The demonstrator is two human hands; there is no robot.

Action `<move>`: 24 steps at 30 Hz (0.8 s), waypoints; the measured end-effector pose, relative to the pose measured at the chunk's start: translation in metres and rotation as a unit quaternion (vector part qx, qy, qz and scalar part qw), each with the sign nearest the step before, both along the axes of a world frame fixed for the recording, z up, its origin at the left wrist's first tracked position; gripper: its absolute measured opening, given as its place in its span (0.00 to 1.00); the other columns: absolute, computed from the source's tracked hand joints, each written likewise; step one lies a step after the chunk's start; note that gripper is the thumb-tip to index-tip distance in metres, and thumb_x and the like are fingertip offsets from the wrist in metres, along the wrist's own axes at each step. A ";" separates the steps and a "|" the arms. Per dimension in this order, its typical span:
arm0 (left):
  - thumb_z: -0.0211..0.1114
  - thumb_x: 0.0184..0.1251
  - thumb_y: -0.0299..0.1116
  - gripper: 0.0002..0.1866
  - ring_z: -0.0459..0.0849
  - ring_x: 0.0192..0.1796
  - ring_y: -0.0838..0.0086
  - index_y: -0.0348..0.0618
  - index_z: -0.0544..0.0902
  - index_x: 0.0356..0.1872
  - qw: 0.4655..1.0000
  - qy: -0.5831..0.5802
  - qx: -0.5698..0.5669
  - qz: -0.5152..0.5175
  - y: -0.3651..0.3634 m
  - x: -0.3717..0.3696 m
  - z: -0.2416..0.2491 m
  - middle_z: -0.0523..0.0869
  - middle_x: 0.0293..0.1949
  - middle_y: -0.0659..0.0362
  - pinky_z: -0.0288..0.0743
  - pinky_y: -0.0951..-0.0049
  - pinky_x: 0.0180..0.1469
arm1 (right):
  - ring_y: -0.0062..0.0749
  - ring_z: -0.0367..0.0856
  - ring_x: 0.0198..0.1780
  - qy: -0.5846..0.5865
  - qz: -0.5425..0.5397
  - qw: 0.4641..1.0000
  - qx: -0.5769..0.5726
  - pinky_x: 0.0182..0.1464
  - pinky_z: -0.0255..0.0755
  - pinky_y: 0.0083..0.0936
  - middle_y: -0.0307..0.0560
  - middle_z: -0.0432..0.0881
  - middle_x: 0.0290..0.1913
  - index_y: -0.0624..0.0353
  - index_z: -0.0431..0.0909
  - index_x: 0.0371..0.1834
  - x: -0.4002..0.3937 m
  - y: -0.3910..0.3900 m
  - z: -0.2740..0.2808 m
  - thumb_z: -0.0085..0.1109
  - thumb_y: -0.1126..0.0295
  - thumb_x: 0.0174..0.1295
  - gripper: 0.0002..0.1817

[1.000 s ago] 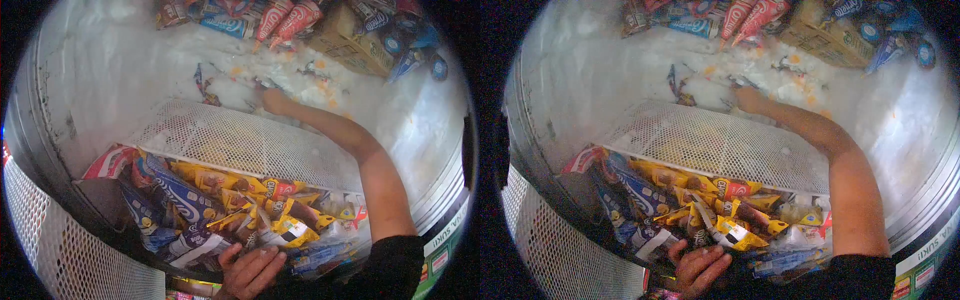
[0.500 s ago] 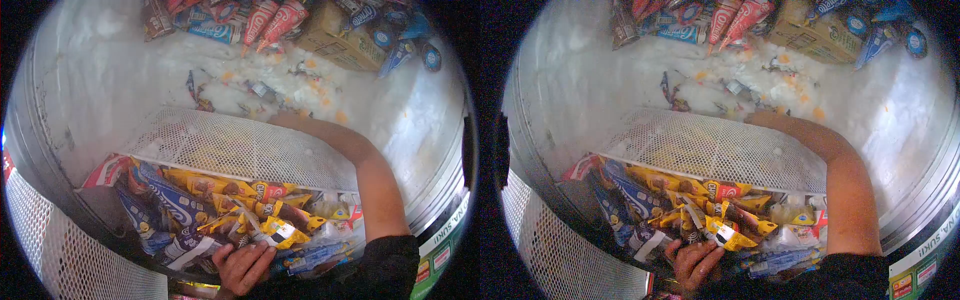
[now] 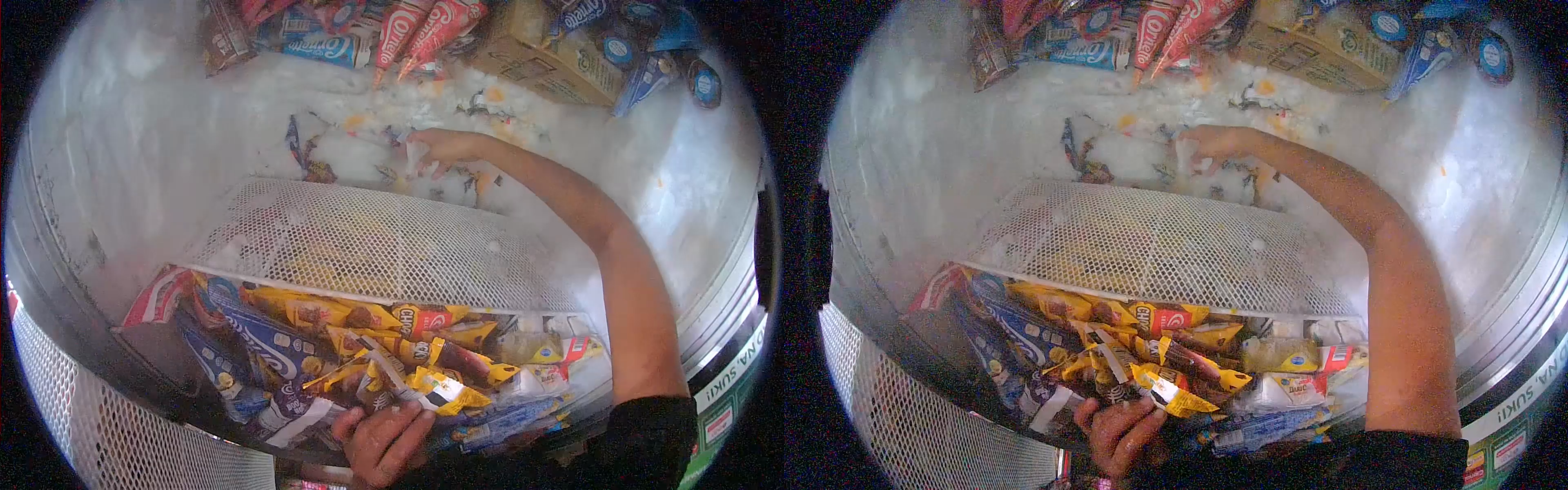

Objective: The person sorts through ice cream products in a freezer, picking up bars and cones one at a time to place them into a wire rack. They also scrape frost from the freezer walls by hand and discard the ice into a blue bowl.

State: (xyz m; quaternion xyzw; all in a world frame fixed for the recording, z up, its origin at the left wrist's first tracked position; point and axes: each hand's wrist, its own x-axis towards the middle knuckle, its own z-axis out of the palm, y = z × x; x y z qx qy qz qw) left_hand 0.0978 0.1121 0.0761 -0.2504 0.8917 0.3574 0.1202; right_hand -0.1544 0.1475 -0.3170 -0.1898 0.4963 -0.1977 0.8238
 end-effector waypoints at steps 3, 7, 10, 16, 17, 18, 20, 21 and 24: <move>0.65 0.50 0.45 0.14 0.81 0.38 0.74 0.50 0.86 0.36 0.997 0.043 -0.042 0.048 0.012 0.004 -0.008 0.86 0.39 0.59 0.59 0.58 0.62 | 0.38 0.76 0.56 -0.073 -0.078 0.994 0.017 0.51 0.77 0.39 0.53 0.71 0.58 0.59 0.58 0.66 0.004 -0.003 -0.016 0.48 0.74 0.64 0.26; 0.64 0.51 0.44 0.14 0.81 0.37 0.74 0.50 0.86 0.35 0.994 0.071 -0.060 0.061 0.015 0.004 -0.011 0.86 0.37 0.59 0.60 0.58 0.61 | 0.40 0.75 0.52 -0.152 -0.121 0.979 0.068 0.49 0.80 0.42 0.57 0.74 0.54 0.63 0.54 0.70 -0.008 -0.016 0.008 0.63 0.57 0.59 0.41; 0.65 0.50 0.40 0.11 0.81 0.36 0.73 0.50 0.86 0.34 0.996 0.030 -0.050 0.066 0.015 -0.006 -0.007 0.86 0.35 0.59 0.60 0.57 0.61 | 0.38 0.75 0.56 -0.144 -0.110 0.979 0.088 0.44 0.80 0.38 0.52 0.69 0.60 0.61 0.62 0.64 -0.008 -0.034 0.014 0.59 0.61 0.63 0.29; 0.66 0.49 0.34 0.09 0.82 0.35 0.72 0.49 0.85 0.34 0.995 0.046 -0.040 0.081 0.013 -0.006 -0.008 0.86 0.35 0.59 0.59 0.57 0.62 | 0.36 0.74 0.52 -0.014 -0.217 0.976 -0.027 0.47 0.78 0.37 0.48 0.68 0.58 0.54 0.60 0.68 0.006 -0.046 0.011 0.56 0.72 0.60 0.31; 0.66 0.49 0.32 0.09 0.82 0.35 0.72 0.49 0.84 0.34 0.994 0.050 -0.047 0.088 0.015 -0.008 -0.008 0.86 0.35 0.59 0.60 0.57 0.63 | 0.36 0.74 0.52 -0.014 -0.218 0.976 -0.026 0.47 0.78 0.37 0.48 0.68 0.58 0.54 0.60 0.68 0.006 -0.045 0.008 0.56 0.72 0.60 0.31; 0.66 0.49 0.30 0.09 0.82 0.35 0.71 0.48 0.83 0.35 0.992 0.055 -0.054 0.096 0.015 -0.011 -0.008 0.86 0.34 0.58 0.60 0.56 0.63 | 0.36 0.74 0.52 -0.064 -0.241 0.969 -0.008 0.48 0.77 0.37 0.47 0.67 0.58 0.54 0.60 0.68 0.005 -0.045 0.008 0.55 0.74 0.59 0.31; 0.65 0.50 0.30 0.09 0.82 0.35 0.71 0.47 0.83 0.35 0.993 0.048 -0.035 0.105 0.014 -0.016 -0.004 0.86 0.35 0.58 0.61 0.55 0.62 | 0.36 0.73 0.51 -0.108 -0.262 0.959 0.005 0.49 0.76 0.37 0.47 0.65 0.58 0.53 0.60 0.68 0.002 -0.043 0.012 0.54 0.77 0.58 0.32; 0.65 0.51 0.30 0.09 0.82 0.36 0.70 0.47 0.82 0.35 0.992 0.038 -0.016 0.115 0.014 -0.017 -0.001 0.85 0.35 0.57 0.62 0.55 0.62 | 0.35 0.73 0.51 -0.089 -0.262 0.961 -0.009 0.47 0.77 0.36 0.46 0.66 0.57 0.53 0.60 0.68 0.001 -0.039 0.018 0.54 0.77 0.59 0.31; 0.65 0.51 0.23 0.13 0.83 0.37 0.72 0.50 0.85 0.39 0.984 0.082 -0.003 0.159 0.020 -0.011 0.000 0.85 0.40 0.61 0.62 0.58 0.64 | 0.36 0.74 0.52 -0.033 -0.233 0.972 -0.026 0.43 0.80 0.36 0.46 0.67 0.57 0.52 0.59 0.68 -0.004 -0.033 0.041 0.56 0.74 0.60 0.31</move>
